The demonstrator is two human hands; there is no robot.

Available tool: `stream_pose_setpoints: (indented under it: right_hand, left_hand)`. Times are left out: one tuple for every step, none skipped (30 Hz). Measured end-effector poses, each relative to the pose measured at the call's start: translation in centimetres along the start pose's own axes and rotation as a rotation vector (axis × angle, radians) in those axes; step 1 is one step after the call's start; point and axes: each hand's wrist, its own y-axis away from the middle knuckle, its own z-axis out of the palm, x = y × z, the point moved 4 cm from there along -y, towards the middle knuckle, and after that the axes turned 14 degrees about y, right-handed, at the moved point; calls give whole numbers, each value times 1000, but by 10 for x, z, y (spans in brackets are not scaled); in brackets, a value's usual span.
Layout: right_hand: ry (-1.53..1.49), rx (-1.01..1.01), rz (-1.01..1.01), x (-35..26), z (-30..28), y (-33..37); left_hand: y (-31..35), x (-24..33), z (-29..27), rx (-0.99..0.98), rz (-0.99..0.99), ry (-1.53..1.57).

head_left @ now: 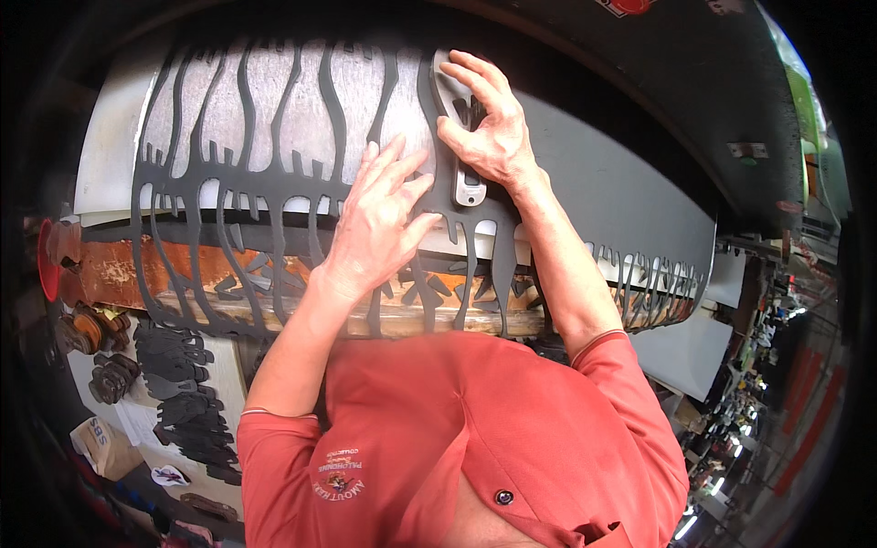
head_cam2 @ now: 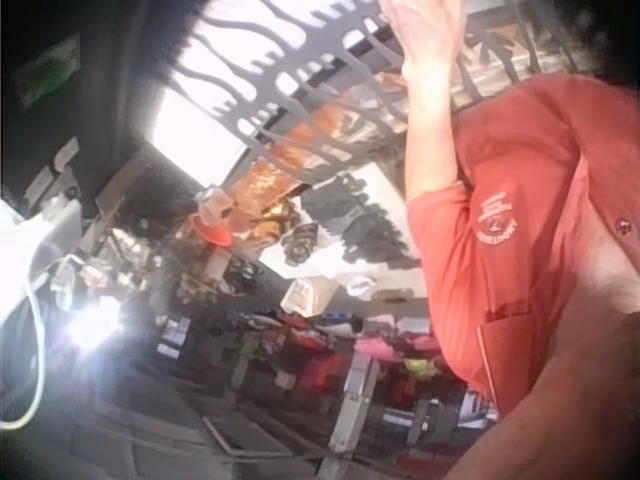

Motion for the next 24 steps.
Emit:
stream_pose_setpoints:
  right_hand:
    - [-7,-18,-6,0,2,-1]
    - [-14,-22,-22,0,2,-2]
    - [-15,-32,-32,0,1,-4]
    - [-17,-42,1,1,-1,-4]
    - [-16,-60,38,2,-4,-3]
    - [-16,-62,60,2,-12,2]
    - [-37,-104,85,3,-19,6]
    - [4,-136,140,2,-24,14]
    - [-7,-153,150,-1,-31,25]
    - [-7,-193,185,-3,-38,40]
    - [-43,-215,129,-9,-44,54]
    - [-54,-294,148,-11,-47,68]
    - [-1,-378,189,-11,-48,81]
    - [-29,-329,121,-15,-50,87]
    - [-30,-281,89,-16,-50,91]
    - [-14,-235,69,-17,-49,92]
    - [-19,-225,80,-16,-48,94]
    - [-22,-209,80,-16,-46,92]
    - [-27,-184,71,-16,-45,91]
    - [-10,-181,67,-17,-44,89]
    - [5,-169,58,-18,-44,88]
    - [15,-149,36,-20,-44,88]
    - [49,-142,40,-20,-44,87]
    - [61,-133,21,-22,-44,88]
  left_hand:
    - [0,-1,0,0,0,0]
    - [0,-1,-1,12,4,12]
    - [1,-1,0,-9,4,-8]
    - [1,0,-1,-16,5,-16]
    - [2,1,-2,-13,-2,-16]
    - [2,5,0,-27,11,-18]
    - [3,6,-1,-32,16,-10]
    - [2,9,-1,-33,32,-7]
    - [2,10,-2,-4,10,61]
    - [0,11,-1,5,1,76]
    - [-2,12,1,25,-4,97]
    - [-3,12,3,60,-9,117]
    - [-6,12,8,59,-11,120]
    - [-7,12,12,49,6,73]
    - [-9,12,16,52,23,32]
    - [-9,11,20,22,13,-12]
    - [-8,12,21,58,47,-24]
    - [-7,11,22,50,53,-17]
    - [-5,9,23,43,58,-10]
    - [-4,8,22,54,57,9]
    - [-3,8,22,66,81,-3]
    - [-3,7,22,67,90,-2]
    - [-3,6,22,61,83,-7]
    - [-3,7,21,65,93,1]
